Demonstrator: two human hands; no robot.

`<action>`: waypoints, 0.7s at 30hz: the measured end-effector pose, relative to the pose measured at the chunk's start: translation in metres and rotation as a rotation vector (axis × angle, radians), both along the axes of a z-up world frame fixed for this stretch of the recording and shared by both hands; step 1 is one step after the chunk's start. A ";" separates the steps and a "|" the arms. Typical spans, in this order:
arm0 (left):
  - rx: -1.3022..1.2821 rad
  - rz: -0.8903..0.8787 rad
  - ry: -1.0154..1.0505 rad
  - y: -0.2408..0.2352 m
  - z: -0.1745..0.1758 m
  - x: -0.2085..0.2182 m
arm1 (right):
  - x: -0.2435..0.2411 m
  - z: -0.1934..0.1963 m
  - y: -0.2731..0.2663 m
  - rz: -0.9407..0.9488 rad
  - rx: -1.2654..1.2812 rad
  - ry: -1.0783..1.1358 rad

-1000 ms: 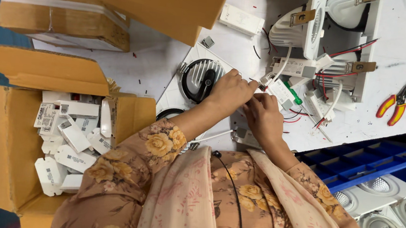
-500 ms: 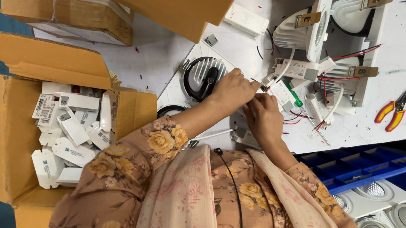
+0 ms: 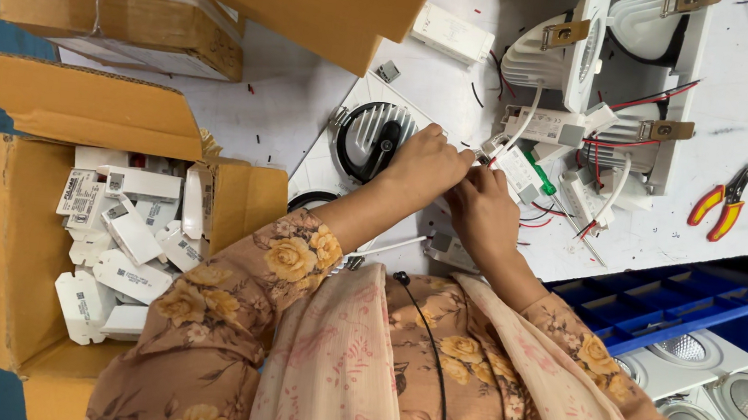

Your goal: The person assembles electrical light fixtures by connecting wires to drivers and inserting the light components into housing units.

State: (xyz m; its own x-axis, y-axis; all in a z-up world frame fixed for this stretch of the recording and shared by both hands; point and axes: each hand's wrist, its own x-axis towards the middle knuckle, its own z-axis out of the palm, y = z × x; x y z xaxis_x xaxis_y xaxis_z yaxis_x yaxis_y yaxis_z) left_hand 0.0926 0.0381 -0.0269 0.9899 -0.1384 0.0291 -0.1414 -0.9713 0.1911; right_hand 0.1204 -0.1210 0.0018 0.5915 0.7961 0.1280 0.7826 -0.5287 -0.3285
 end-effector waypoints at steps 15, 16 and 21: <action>0.032 0.013 -0.039 0.000 0.010 -0.007 | 0.011 -0.013 0.003 -0.003 -0.125 -0.023; 0.039 0.017 -0.042 0.000 0.010 -0.009 | 0.012 -0.013 0.003 0.002 -0.136 -0.011; 0.092 0.009 -0.041 -0.001 0.002 -0.011 | 0.016 -0.015 0.005 -0.003 -0.188 0.007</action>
